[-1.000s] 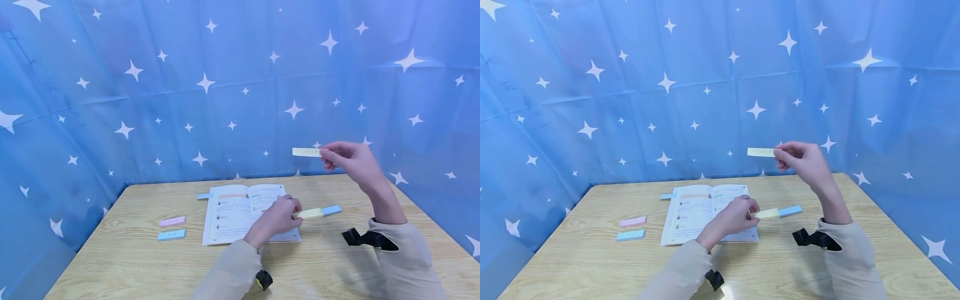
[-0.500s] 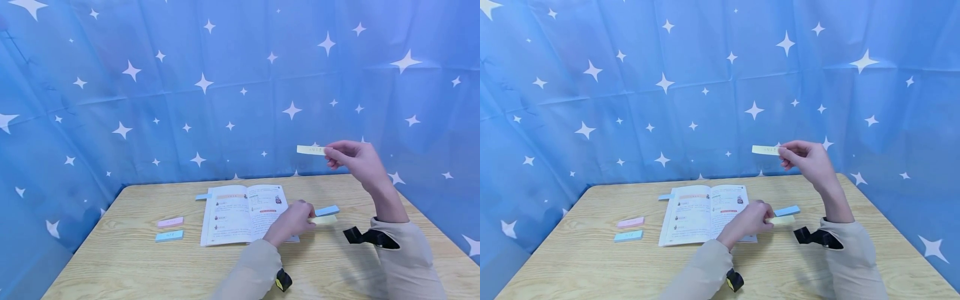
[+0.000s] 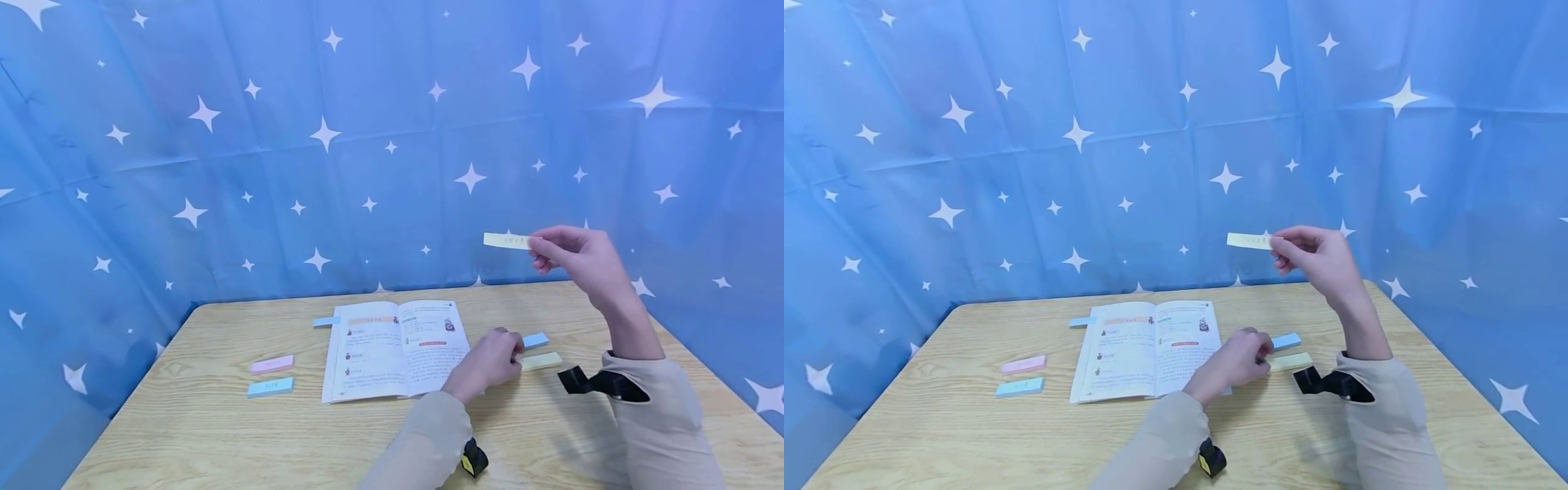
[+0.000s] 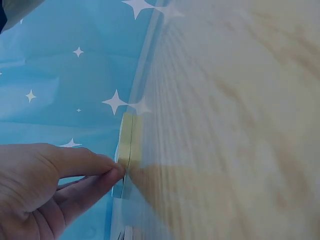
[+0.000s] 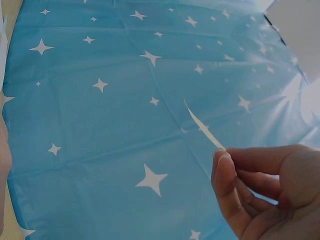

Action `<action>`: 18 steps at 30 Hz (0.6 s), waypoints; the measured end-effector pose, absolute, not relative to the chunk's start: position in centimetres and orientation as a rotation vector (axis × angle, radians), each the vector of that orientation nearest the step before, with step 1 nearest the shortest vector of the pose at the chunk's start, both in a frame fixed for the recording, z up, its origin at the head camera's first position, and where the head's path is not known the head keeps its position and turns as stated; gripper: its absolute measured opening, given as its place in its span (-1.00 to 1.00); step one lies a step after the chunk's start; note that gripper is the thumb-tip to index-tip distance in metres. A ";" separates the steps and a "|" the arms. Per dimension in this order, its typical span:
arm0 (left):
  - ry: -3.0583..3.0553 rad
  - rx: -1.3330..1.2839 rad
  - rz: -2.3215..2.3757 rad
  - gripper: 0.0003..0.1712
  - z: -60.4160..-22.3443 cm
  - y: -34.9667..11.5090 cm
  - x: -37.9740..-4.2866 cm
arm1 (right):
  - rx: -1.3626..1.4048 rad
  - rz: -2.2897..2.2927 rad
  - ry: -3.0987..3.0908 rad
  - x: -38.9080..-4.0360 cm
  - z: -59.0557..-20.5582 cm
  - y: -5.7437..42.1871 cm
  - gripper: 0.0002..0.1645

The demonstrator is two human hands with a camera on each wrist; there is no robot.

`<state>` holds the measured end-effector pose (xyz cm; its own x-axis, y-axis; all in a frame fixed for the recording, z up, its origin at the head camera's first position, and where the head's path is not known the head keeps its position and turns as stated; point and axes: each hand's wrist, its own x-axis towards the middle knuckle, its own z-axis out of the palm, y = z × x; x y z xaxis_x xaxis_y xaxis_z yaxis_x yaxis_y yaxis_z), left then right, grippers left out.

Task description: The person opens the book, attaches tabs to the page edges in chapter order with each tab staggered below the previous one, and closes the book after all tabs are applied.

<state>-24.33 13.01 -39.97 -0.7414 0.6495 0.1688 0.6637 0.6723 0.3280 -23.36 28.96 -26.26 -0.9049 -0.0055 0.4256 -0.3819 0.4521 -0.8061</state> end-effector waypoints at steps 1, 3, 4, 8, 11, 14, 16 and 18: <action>-2.823 -1.133 -0.601 -0.79 -40.0 13.0 -24.3 | 0.330 1.443 -2.338 -23.4 -26.2 29.0 -0.56; -2.801 -1.169 -0.642 -0.76 -40.0 13.0 -24.3 | 0.332 1.449 -2.330 -23.4 -26.2 29.0 -0.56; -2.795 -1.184 -0.662 -0.75 -40.1 12.9 -24.3 | 0.332 1.453 -2.328 -23.5 -26.2 29.0 -0.56; -2.799 -1.216 -0.715 -0.72 -40.0 12.8 -24.1 | 0.323 1.451 -2.339 -23.4 -26.2 29.0 -0.55; -2.801 -1.220 -0.706 -0.72 -39.8 12.6 -23.9 | 0.320 1.452 -2.349 -23.5 -26.2 28.9 -0.54; -2.802 -1.217 -0.658 -0.72 -39.4 12.4 -23.6 | 0.343 1.465 -2.344 -23.7 -26.4 28.9 -0.55; -2.809 -1.205 -0.613 -0.73 -39.2 12.2 -23.4 | 0.360 1.471 -2.345 -23.9 -26.6 28.9 -0.56; -2.816 -1.183 -0.568 -0.73 -38.9 11.9 -23.2 | 0.379 1.485 -2.343 -24.1 -26.9 28.9 -0.58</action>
<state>-23.18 11.86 -38.93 -0.7092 0.6839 0.1710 0.6967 0.6430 0.3179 -24.07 28.86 -26.88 -0.9066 -0.0423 0.4199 -0.3977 0.4182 -0.8166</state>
